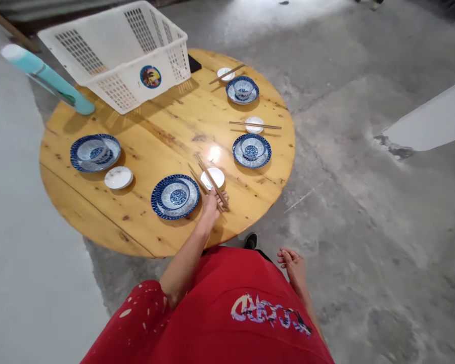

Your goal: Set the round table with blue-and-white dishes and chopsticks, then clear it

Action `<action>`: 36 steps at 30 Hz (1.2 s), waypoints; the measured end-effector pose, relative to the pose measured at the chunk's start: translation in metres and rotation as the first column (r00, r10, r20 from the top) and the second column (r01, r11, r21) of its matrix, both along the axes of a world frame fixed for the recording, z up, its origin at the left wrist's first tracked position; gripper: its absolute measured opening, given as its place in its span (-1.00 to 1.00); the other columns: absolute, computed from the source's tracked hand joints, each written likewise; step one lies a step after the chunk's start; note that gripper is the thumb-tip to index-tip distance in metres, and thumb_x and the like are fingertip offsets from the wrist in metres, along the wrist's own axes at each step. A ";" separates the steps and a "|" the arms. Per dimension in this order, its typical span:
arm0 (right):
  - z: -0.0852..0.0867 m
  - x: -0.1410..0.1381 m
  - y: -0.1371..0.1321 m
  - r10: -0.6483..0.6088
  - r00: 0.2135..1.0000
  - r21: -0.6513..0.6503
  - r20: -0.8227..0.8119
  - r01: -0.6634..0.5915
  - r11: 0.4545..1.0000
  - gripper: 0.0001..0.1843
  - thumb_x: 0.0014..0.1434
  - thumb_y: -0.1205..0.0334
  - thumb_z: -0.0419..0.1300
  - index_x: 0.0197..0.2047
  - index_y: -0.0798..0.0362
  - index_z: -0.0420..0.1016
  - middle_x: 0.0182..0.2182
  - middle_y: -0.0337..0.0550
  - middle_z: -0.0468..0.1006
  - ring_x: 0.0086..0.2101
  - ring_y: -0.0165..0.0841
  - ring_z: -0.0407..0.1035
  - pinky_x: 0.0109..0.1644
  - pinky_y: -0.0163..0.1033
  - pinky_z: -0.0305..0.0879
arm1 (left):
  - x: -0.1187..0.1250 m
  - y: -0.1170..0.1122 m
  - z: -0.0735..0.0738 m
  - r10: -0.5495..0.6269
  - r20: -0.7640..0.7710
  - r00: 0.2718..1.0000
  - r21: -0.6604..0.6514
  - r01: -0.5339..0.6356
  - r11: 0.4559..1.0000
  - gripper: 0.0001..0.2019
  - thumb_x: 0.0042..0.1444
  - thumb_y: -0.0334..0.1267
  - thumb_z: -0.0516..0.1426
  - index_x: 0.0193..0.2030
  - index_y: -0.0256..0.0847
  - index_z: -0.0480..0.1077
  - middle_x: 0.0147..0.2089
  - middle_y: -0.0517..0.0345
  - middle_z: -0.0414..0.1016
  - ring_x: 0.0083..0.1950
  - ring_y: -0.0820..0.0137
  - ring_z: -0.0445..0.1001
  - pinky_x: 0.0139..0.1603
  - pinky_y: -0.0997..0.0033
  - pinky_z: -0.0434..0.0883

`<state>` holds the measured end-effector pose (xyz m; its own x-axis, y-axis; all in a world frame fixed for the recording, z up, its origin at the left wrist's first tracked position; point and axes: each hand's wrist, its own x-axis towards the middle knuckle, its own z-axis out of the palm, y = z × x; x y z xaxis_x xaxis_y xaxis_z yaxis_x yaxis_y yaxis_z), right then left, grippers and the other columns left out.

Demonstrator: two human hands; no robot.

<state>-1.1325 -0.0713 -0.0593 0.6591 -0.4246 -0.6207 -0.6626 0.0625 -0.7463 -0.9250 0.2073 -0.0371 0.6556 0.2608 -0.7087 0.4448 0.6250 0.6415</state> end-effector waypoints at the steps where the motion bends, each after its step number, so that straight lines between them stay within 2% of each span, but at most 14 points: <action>1: -0.001 0.001 -0.012 0.002 1.000 -0.001 0.004 -0.002 1.000 -0.45 -0.19 -0.18 0.32 -0.28 0.12 0.56 -0.46 -0.12 0.59 -0.55 -0.38 0.38 -0.54 -0.32 0.25 | 0.002 -0.002 0.002 0.015 -0.016 1.000 -0.018 -0.016 1.000 -0.68 0.40 -0.19 -0.04 -0.27 -0.36 0.38 -0.42 0.01 0.52 -0.44 0.47 0.53 -0.34 0.51 0.47; 4: -0.005 0.003 -0.045 0.017 1.000 -0.001 0.025 -0.017 1.000 -0.46 -0.17 -0.18 0.33 -0.28 0.13 0.57 -0.45 -0.10 0.60 -0.53 -0.36 0.40 -0.52 -0.31 0.27 | 0.005 -0.008 0.010 0.060 -0.007 0.998 -0.009 -0.060 0.998 -0.68 0.40 -0.22 -0.04 -0.31 -0.35 0.38 -0.48 0.11 0.45 -0.57 0.57 0.40 -0.46 0.58 0.42; 8: -0.013 0.001 -0.084 0.011 0.999 0.025 0.037 -0.012 1.000 -0.43 -0.14 -0.18 0.33 -0.23 0.15 0.57 -0.42 -0.08 0.61 -0.52 -0.36 0.41 -0.51 -0.31 0.28 | 0.001 -0.016 0.021 0.095 0.026 0.995 0.066 -0.097 0.993 -0.70 0.35 -0.16 0.07 -0.37 -0.31 0.33 -0.58 0.30 0.24 -0.71 0.71 0.07 -0.69 0.72 0.10; 10: -0.016 0.002 -0.099 0.004 0.999 0.045 0.035 -0.005 0.999 -0.43 -0.13 -0.19 0.33 -0.22 0.14 0.57 -0.41 -0.09 0.61 -0.51 -0.36 0.41 -0.50 -0.31 0.28 | -0.004 -0.024 0.025 0.103 0.041 0.994 0.097 -0.107 0.990 -0.67 0.33 -0.10 0.08 -0.39 -0.30 0.32 -0.59 0.34 0.19 -0.72 0.73 0.00 -0.73 0.72 -0.01; 16: -0.022 0.017 -0.121 -0.009 0.999 0.063 0.044 0.006 0.998 -0.44 -0.13 -0.18 0.32 -0.23 0.14 0.56 -0.42 -0.10 0.60 -0.51 -0.37 0.40 -0.50 -0.31 0.28 | -0.013 -0.065 0.032 0.023 0.126 0.992 0.198 -0.048 0.979 -0.54 0.17 0.12 0.19 -0.33 -0.33 0.37 -0.59 0.36 0.19 -0.70 0.72 0.01 -0.74 0.69 -0.05; 22: -0.021 0.043 -0.124 0.057 0.998 0.092 0.028 -0.060 0.994 -0.45 -0.12 -0.17 0.31 -0.22 0.12 0.55 -0.40 -0.10 0.61 -0.50 -0.36 0.42 -0.49 -0.30 0.28 | 0.001 -0.092 0.045 -0.021 0.165 0.986 0.229 -0.018 0.973 -0.59 0.10 0.08 0.25 -0.32 -0.30 0.38 -0.64 0.40 0.14 -0.70 0.69 0.00 -0.74 0.68 -0.07; 25: -0.019 0.071 -0.139 0.145 0.989 0.046 0.031 -0.147 0.988 -0.46 -0.09 -0.15 0.29 -0.20 0.12 0.56 -0.40 -0.08 0.61 -0.49 -0.34 0.43 -0.47 -0.29 0.28 | 0.012 -0.099 0.050 -0.011 0.207 0.978 0.206 -0.032 0.978 -0.58 0.09 0.10 0.25 -0.32 -0.29 0.38 -0.64 0.39 0.15 -0.71 0.69 -0.02 -0.74 0.68 -0.08; 27: -0.015 0.105 -0.153 0.225 0.974 -0.044 0.043 -0.223 0.974 -0.48 -0.03 -0.15 0.24 -0.19 0.13 0.56 -0.39 -0.05 0.62 -0.48 -0.30 0.43 -0.45 -0.26 0.28 | 0.023 -0.104 0.052 -0.005 0.231 0.973 0.192 -0.040 0.981 -0.58 0.08 0.11 0.26 -0.33 -0.29 0.39 -0.64 0.39 0.15 -0.71 0.69 -0.02 -0.75 0.67 -0.08; 29: -0.006 0.156 -0.167 0.356 0.930 -0.199 0.086 -0.334 0.921 -0.52 0.05 -0.13 0.17 -0.20 0.12 0.56 -0.38 -0.03 0.62 -0.44 -0.25 0.45 -0.39 -0.22 0.31 | 0.036 -0.111 0.054 -0.001 0.258 0.966 0.174 -0.045 0.984 -0.59 0.08 0.10 0.26 -0.33 -0.28 0.39 -0.63 0.38 0.15 -0.71 0.70 -0.02 -0.75 0.67 -0.07; 30: 0.001 0.187 -0.172 0.447 0.887 -0.299 0.116 -0.398 0.867 -0.54 0.11 -0.11 0.12 -0.21 0.11 0.56 -0.37 -0.02 0.62 -0.41 -0.23 0.46 -0.33 -0.19 0.33 | 0.044 -0.115 0.056 0.000 0.272 0.962 0.162 -0.046 0.986 -0.59 0.08 0.09 0.26 -0.32 -0.28 0.39 -0.63 0.38 0.14 -0.71 0.70 -0.03 -0.75 0.67 -0.07; 31: 0.009 0.222 -0.173 0.540 0.828 -0.416 0.152 -0.441 0.795 -0.56 0.16 -0.09 0.09 -0.20 0.10 0.57 -0.33 -0.01 0.62 -0.36 -0.22 0.47 -0.24 -0.16 0.35 | 0.053 -0.121 0.057 0.003 0.286 0.958 0.151 -0.049 0.987 -0.60 0.08 0.09 0.26 -0.32 -0.27 0.39 -0.62 0.37 0.15 -0.71 0.70 -0.03 -0.75 0.67 -0.06; 33: 0.026 0.297 -0.168 0.692 0.692 -0.647 0.203 -0.436 0.626 -0.59 0.24 0.00 0.01 -0.15 0.09 0.56 -0.20 0.04 0.61 -0.20 -0.17 0.47 -0.07 -0.09 0.35 | 0.070 -0.134 0.061 0.012 0.304 0.953 0.131 -0.055 0.990 -0.60 0.07 0.09 0.27 -0.32 -0.26 0.40 -0.63 0.37 0.13 -0.71 0.69 -0.03 -0.75 0.67 -0.07; 36: 0.046 0.408 -0.137 0.867 0.454 -0.851 0.203 -0.355 0.386 -0.62 0.29 0.13 -0.03 0.00 0.10 0.50 0.00 0.10 0.52 0.05 -0.13 0.35 0.17 0.00 0.23 | 0.095 -0.157 0.067 0.029 0.289 0.957 0.105 -0.061 0.993 -0.59 0.07 0.12 0.26 -0.31 -0.25 0.41 -0.63 0.38 0.12 -0.70 0.68 -0.06 -0.74 0.66 -0.08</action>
